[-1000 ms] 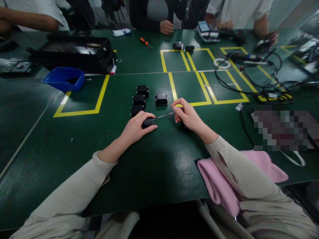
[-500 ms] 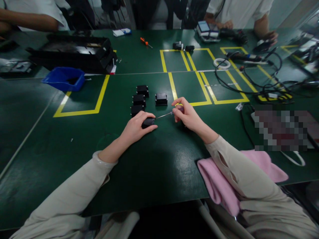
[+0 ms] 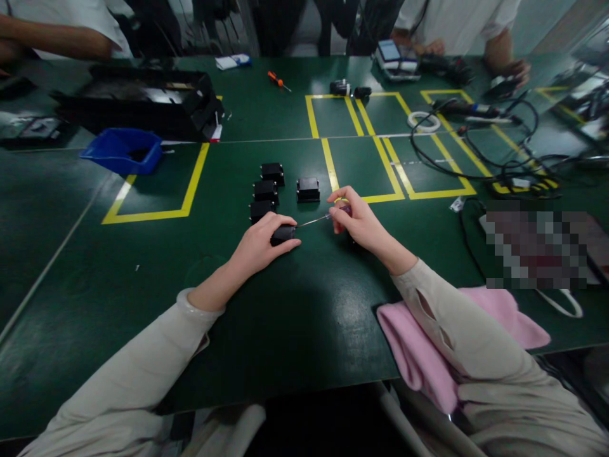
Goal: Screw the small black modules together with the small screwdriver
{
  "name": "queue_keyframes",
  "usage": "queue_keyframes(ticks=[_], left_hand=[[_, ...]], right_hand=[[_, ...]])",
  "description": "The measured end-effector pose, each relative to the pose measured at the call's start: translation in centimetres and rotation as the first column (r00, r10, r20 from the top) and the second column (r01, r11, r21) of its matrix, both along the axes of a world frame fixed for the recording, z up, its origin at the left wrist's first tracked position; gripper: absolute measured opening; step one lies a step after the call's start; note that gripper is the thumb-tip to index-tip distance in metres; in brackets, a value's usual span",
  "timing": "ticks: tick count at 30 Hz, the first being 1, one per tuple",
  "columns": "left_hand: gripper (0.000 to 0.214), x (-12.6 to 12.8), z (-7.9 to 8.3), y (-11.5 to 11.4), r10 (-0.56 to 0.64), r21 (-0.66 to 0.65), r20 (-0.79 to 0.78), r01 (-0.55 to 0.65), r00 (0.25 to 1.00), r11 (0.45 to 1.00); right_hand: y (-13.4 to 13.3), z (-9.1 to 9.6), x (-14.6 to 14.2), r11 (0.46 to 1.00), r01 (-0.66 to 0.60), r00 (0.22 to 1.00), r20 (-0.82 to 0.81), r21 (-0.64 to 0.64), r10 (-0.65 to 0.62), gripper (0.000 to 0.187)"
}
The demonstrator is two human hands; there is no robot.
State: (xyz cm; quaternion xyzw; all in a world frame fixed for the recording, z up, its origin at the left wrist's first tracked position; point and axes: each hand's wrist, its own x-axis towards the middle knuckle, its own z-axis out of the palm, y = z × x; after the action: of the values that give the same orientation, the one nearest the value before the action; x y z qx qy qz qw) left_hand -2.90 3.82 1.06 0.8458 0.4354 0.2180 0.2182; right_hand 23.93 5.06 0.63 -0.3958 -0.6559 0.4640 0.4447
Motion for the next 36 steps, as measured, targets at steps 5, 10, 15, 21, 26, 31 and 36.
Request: queue_keyframes(ticks=[5, 10, 15, 21, 26, 31, 36], left_hand=[[0.035, 0.04, 0.08, -0.05, 0.001, 0.000, 0.004, -0.001, 1.000, 1.000], [0.035, -0.01, 0.08, -0.05, -0.004, 0.000, 0.000, 0.004, 1.000, 1.000], [0.035, 0.00, 0.13, -0.07, 0.000, -0.005, 0.001, 0.000, 1.000, 1.000], [0.035, 0.04, 0.15, 0.00, 0.004, -0.012, -0.005, -0.004, 1.000, 1.000], [0.034, 0.01, -0.05, 0.05, -0.005, 0.007, 0.006, 0.005, 1.000, 1.000], [0.035, -0.02, -0.09, 0.02, 0.000, 0.001, -0.010, 0.000, 1.000, 1.000], [0.035, 0.02, 0.06, -0.02, 0.005, -0.012, -0.012, -0.005, 1.000, 1.000]], right_hand=[[0.01, -0.02, -0.08, 1.000, -0.020, 1.000, -0.007, -0.006, 0.019, 0.010], [-0.01, -0.04, 0.03, 1.000, 0.020, 1.000, 0.003, -0.004, -0.020, 0.016], [0.04, -0.03, 0.01, 1.000, -0.013, 1.000, 0.011, -0.017, 0.013, 0.012], [-0.05, -0.05, 0.13, 1.000, 0.027, 0.999, 0.028, 0.006, -0.028, 0.019], [0.03, -0.20, 0.03, 1.000, -0.003, 1.000, 0.016, -0.007, 0.003, 0.014], [0.00, -0.24, 0.05, 1.000, 0.016, 1.000, 0.002, 0.008, -0.016, 0.016], [0.04, -0.23, 0.03, 1.000, 0.021, 1.000, -0.006, -0.003, -0.021, 0.018]])
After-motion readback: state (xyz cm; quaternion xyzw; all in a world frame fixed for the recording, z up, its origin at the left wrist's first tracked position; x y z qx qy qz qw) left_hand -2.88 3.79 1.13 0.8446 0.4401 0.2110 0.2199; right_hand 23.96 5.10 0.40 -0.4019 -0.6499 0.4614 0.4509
